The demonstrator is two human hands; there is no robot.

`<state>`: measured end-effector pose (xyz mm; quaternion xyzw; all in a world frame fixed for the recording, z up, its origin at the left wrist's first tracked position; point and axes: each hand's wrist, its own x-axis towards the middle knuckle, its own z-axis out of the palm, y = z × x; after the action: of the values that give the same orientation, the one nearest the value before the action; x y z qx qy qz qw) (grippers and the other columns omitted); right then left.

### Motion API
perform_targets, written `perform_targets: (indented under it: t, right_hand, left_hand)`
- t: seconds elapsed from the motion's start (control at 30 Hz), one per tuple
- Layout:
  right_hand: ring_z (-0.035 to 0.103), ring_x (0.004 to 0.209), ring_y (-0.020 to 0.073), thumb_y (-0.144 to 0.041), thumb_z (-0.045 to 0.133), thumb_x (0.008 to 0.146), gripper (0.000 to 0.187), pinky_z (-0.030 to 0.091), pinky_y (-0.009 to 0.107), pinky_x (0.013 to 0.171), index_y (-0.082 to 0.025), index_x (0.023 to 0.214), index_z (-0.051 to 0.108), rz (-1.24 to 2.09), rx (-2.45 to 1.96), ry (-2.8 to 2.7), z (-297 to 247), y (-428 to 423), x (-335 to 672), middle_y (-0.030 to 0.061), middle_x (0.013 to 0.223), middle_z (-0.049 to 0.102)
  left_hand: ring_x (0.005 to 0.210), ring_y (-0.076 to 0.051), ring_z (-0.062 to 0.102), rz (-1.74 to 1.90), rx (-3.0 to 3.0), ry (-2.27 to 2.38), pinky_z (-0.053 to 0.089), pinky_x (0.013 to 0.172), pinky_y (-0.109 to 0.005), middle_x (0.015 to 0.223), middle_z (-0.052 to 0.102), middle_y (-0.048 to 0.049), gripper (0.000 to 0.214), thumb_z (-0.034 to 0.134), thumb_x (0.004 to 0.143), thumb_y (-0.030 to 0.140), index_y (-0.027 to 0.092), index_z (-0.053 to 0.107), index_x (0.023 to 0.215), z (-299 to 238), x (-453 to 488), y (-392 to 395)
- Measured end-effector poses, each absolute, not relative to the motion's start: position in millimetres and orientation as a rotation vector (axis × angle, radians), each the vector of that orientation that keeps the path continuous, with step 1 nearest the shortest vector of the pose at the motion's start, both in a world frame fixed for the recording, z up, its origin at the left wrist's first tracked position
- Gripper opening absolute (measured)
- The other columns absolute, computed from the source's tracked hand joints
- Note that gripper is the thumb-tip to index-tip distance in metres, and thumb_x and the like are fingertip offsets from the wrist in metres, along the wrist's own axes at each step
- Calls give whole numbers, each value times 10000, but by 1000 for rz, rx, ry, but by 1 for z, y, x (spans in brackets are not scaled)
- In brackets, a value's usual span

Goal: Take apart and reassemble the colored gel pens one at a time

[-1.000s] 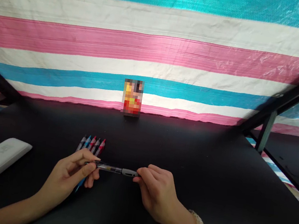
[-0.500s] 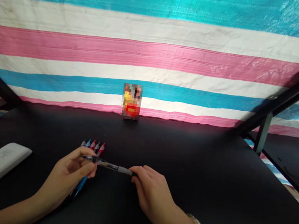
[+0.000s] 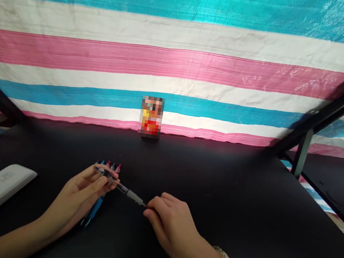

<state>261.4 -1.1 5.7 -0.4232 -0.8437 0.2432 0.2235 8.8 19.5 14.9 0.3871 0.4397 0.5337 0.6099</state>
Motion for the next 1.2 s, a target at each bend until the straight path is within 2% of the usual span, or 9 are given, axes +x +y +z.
perform_targets:
  t: [0.17,0.3,0.37,0.57,0.9,1.2]
  right_hand:
    - [596,723,182,-249,430,1047,228,445,284,652,-185,981,639,713,-1154,-2307,6,-2,263,49,816,637]
    - [596,728,184,-252,433,1047,217,445,291,658,-181,995,631,700,-1128,-2289,6,-2,263,47,816,642]
    - [598,736,187,-252,433,1048,213,448,296,663,-180,1003,628,694,-1121,-2286,6,-2,263,49,822,648]
    - [599,730,189,-236,431,1042,208,452,301,657,-175,1014,629,684,-1122,-2297,4,-3,263,54,824,646]
    - [596,718,182,-210,439,1031,189,440,294,644,-183,1020,626,673,-1125,-2315,2,-3,262,49,817,645]
    - [595,707,177,-190,439,1026,174,435,292,635,-186,1020,613,661,-1106,-2304,1,-1,264,39,811,635]
  left_hand:
    - [847,-155,665,1262,866,1019,576,802,-243,888,722,-39,214,830,801,316,172,730,925,14,7,26]
    - [805,-151,672,1276,845,1013,586,730,-251,869,714,-11,407,828,804,323,236,640,1154,14,7,27]
    - [777,-140,663,1287,857,1014,591,721,-257,825,687,22,455,820,814,307,267,591,1205,15,6,28]
    - [784,-137,658,1231,943,999,592,720,-253,822,675,31,368,770,865,295,273,576,1177,12,3,30]
    - [684,-127,667,1202,1006,1013,607,702,-275,780,670,29,275,792,841,305,223,628,1046,11,2,30]
    - [767,-125,646,1204,1008,1037,581,704,-230,837,675,25,310,737,891,295,260,596,1165,6,1,34]
